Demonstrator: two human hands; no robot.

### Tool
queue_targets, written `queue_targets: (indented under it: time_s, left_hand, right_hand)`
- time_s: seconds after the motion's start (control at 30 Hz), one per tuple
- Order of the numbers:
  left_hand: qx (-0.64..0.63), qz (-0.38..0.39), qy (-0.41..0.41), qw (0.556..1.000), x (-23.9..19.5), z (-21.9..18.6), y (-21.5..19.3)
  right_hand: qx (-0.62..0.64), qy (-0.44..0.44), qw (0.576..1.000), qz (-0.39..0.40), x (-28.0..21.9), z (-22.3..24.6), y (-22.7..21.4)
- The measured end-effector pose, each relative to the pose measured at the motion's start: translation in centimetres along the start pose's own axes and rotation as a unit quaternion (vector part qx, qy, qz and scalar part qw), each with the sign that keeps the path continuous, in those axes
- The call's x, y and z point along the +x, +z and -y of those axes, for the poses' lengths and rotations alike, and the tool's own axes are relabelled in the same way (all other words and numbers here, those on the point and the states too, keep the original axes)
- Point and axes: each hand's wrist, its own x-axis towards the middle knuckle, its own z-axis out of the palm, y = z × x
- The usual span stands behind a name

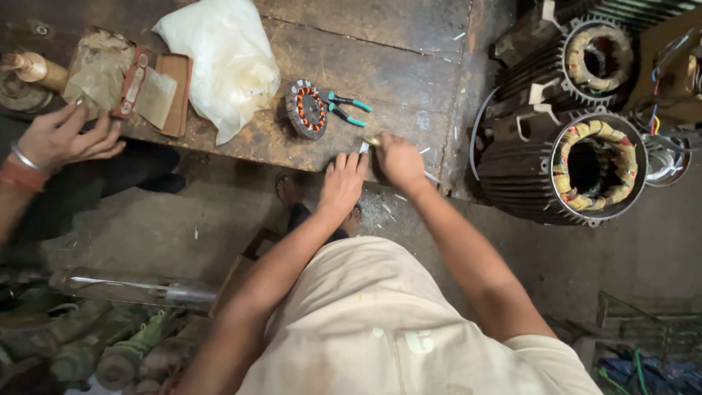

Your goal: The person repeatedly cuts small white rectangular pieces from a plastic bag using scissors and places them into slots on a circular stator component. The person handles the stator, scissors, and plastic bag throughout the task.

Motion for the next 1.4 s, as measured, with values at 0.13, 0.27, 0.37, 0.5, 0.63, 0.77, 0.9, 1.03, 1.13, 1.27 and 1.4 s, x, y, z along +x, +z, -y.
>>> queue_targets:
  time_s: [0.13, 0.27, 0.37, 0.5, 0.63, 0.77, 0.9, 1.03, 1.13, 1.27, 1.4]
  left_hand:
    - [0.008, -0.015, 0.0, 1.0, -0.3, -0.1, -0.8]
    - [0.017, 0.0, -0.015, 1.0, -1.4, -0.4, -1.0]
    - [0.004, 0.013, -0.028, 1.0, -0.6, -0.1, -0.7]
    - [-0.005, 0.044, -0.021, 0.999, 0.1, -0.3, -0.5]
    - [0.041, -0.002, 0.002, 0.999, 0.3, -0.2, -1.0]
    - [0.035, 0.005, -0.019, 0.999, 0.1, -0.5, -0.9]
    - [-0.002, 0.021, -0.048, 0.999, -0.1, 0.0, -1.2]
    - [-0.01, 0.027, -0.052, 0.998, 0.1, 0.4, -1.1]
    - [-0.022, 0.055, -0.043, 0.997, 0.3, 0.3, -0.6]
    - [0.001, -0.043, -0.004, 0.999, 0.8, 0.7, -0.5]
    - [-0.025, -0.075, 0.058, 0.995, 2.3, 1.3, -0.1]
  right_hand:
    - [0.011, -0.007, 0.999, 0.045, 1.1, 0.0, -1.7]
    - [0.005, -0.016, 1.0, 0.018, -0.2, 0.3, -0.7]
    - [-0.027, -0.093, 0.993, -0.06, -1.5, 0.2, 0.6]
    - [-0.063, -0.095, 0.991, -0.076, -0.6, -0.5, 0.9]
    - [0.003, 0.006, 0.998, 0.061, 3.1, -0.6, -1.0]
    - [-0.014, -0.009, 0.996, 0.09, 2.9, 0.5, -1.4]
    - [-0.011, -0.055, 0.995, 0.08, 1.9, 1.0, -1.6]
    - [-0.058, -0.143, 0.988, -0.007, 0.5, 0.7, -0.9]
    - [-0.111, -0.141, 0.983, -0.049, 0.2, 0.5, 0.6]
    - [-0.013, -0.032, 0.999, 0.003, 2.6, -0.3, 1.6]
    - [0.011, -0.003, 0.997, -0.074, 2.6, -1.0, 0.5]
